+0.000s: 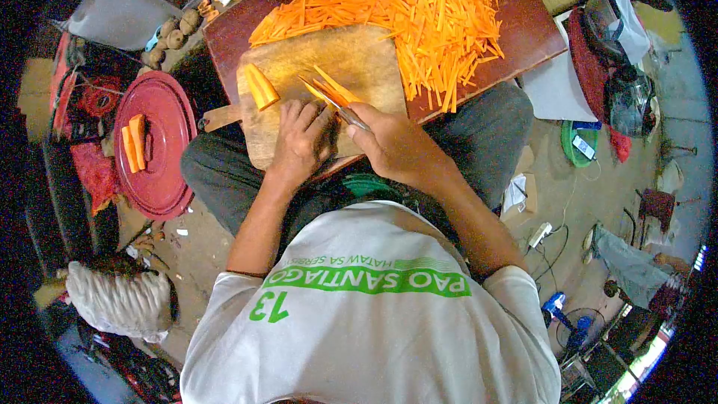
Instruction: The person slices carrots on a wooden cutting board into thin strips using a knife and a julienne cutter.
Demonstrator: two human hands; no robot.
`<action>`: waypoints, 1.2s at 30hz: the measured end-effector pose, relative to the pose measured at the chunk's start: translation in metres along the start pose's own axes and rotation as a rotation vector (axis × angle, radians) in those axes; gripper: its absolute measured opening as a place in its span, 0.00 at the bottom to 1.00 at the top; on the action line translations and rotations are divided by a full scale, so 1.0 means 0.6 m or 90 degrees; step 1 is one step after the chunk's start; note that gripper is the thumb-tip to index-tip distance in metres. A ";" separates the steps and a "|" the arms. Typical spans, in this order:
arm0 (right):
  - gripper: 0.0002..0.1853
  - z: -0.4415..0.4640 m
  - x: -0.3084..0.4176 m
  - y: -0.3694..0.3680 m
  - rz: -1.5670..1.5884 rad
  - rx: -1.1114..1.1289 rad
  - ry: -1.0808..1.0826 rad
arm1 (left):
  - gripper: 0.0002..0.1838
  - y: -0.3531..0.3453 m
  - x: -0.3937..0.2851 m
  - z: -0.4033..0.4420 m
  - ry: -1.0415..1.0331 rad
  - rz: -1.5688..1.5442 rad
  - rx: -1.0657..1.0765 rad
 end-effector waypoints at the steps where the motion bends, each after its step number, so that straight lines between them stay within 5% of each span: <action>1: 0.14 0.001 0.000 0.000 -0.004 0.003 -0.002 | 0.23 -0.003 0.002 -0.001 0.005 -0.003 0.004; 12: 0.14 0.016 0.004 -0.020 -0.061 -0.053 0.110 | 0.24 -0.002 0.001 0.003 -0.015 0.013 -0.005; 24: 0.15 0.010 -0.016 -0.034 -0.177 0.032 -0.006 | 0.22 0.000 -0.002 0.003 0.014 0.023 0.010; 27: 0.16 0.018 -0.036 -0.020 -0.004 0.006 0.053 | 0.20 0.004 -0.010 0.006 0.001 0.028 -0.005; 28: 0.16 0.022 -0.029 -0.009 0.060 -0.085 0.167 | 0.19 0.008 -0.010 0.007 -0.001 0.031 -0.015; 31: 0.16 0.004 -0.070 0.001 0.220 0.062 -0.192 | 0.25 0.000 -0.003 0.003 -0.008 0.009 -0.045; 36: 0.16 -0.001 -0.059 0.010 0.231 -0.001 -0.067 | 0.17 0.011 0.006 0.011 0.021 -0.046 -0.069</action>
Point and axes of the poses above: each hand's wrist, its own z-axis towards the middle knuckle, its own y-axis out of the back of the hand, x = y × z, the point moved 7 cm from there along z, towards the middle knuckle
